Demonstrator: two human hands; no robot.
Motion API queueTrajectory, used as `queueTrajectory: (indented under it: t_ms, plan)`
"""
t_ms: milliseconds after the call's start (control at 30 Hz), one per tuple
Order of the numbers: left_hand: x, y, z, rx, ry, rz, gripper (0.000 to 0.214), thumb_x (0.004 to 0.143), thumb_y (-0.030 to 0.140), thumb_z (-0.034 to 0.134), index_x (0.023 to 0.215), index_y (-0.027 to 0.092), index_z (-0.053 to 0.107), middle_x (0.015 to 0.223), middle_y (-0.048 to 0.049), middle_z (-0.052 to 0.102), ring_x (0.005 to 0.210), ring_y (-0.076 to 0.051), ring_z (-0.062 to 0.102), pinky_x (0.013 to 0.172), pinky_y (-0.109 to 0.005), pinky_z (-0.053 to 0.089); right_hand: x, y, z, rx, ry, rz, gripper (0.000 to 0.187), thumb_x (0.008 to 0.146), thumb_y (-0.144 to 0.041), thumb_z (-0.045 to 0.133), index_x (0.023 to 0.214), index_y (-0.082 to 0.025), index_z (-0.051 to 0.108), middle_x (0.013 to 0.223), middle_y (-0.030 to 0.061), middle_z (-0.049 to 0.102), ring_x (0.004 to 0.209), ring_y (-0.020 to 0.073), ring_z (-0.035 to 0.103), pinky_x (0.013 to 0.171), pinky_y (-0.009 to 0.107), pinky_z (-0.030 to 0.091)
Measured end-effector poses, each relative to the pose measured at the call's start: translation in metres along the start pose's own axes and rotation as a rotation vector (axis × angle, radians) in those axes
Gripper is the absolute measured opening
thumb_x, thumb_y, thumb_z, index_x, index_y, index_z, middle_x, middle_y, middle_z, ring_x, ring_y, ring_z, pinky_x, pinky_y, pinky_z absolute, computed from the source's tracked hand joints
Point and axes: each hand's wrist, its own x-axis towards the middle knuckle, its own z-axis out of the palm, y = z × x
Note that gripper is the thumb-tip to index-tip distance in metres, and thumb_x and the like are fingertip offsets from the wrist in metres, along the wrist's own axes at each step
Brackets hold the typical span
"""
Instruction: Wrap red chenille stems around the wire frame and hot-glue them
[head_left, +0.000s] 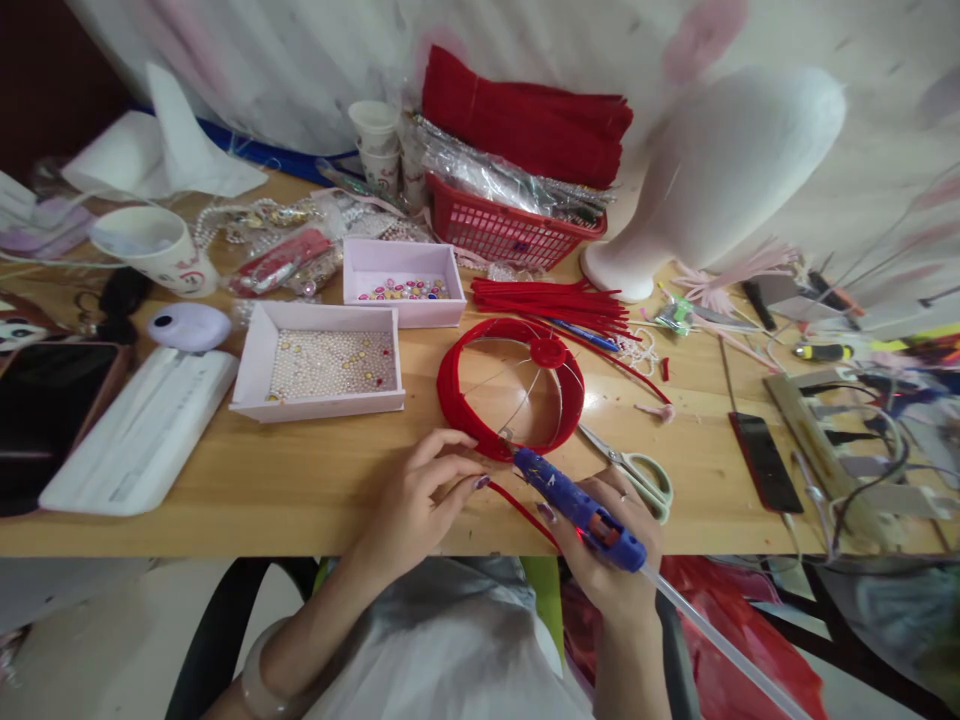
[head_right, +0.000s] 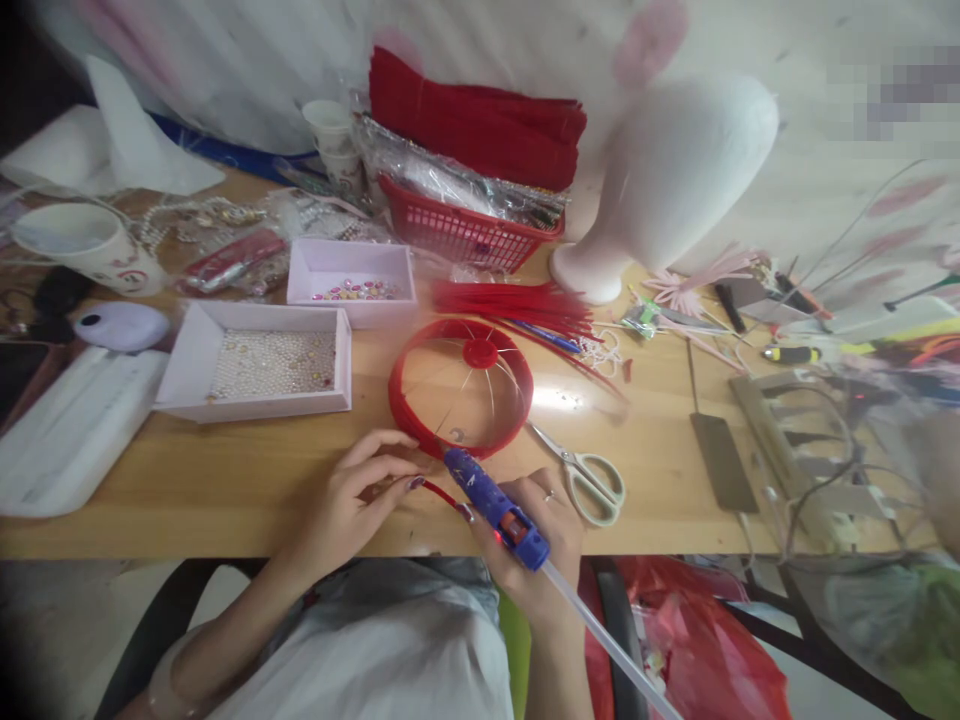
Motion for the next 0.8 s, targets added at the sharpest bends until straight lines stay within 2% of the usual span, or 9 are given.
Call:
queueTrajectory:
  t_ms: [300, 567, 800]
  plan:
    - [-0.0012, -0.0024, 0.0005, -0.028, -0.031, -0.012, 0.013, 0.093, 0.015, 0.059, 0.091, 0.02, 0.071, 0.111, -0.0083, 0.064, 0.104, -0.019, 0.065, 0.086, -0.03, 0.057, -0.0008, 0.0013, 0.003, -0.021, -0.001, 0.024, 0.017, 0.082, -0.028, 0.071, 0.072, -0.023, 0.058, 0.065, -0.0009, 0.055, 0.063, 0.0173, 0.05, 0.056, 0.031, 0.04]
    - [0.0005, -0.0021, -0.0002, -0.027, -0.033, -0.006, 0.014, 0.094, 0.015, 0.059, 0.091, 0.02, 0.071, 0.111, -0.0079, 0.064, 0.105, -0.019, 0.065, 0.091, -0.031, 0.054, -0.001, 0.0016, 0.0026, -0.026, -0.008, 0.018, 0.018, 0.083, -0.031, 0.072, 0.073, -0.023, 0.058, 0.064, -0.0014, 0.055, 0.062, 0.0172, 0.049, 0.056, 0.031, 0.04]
    - [-0.0003, -0.0017, 0.0003, -0.018, -0.034, 0.01, 0.013, 0.093, 0.012, 0.06, 0.091, 0.019, 0.071, 0.111, -0.0068, 0.064, 0.105, -0.017, 0.064, 0.09, -0.028, 0.053, -0.0035, 0.0031, 0.0033, 0.0, 0.004, 0.032, 0.021, 0.084, -0.035, 0.072, 0.074, -0.023, 0.059, 0.066, -0.0009, 0.056, 0.063, 0.0174, 0.05, 0.057, 0.031, 0.039]
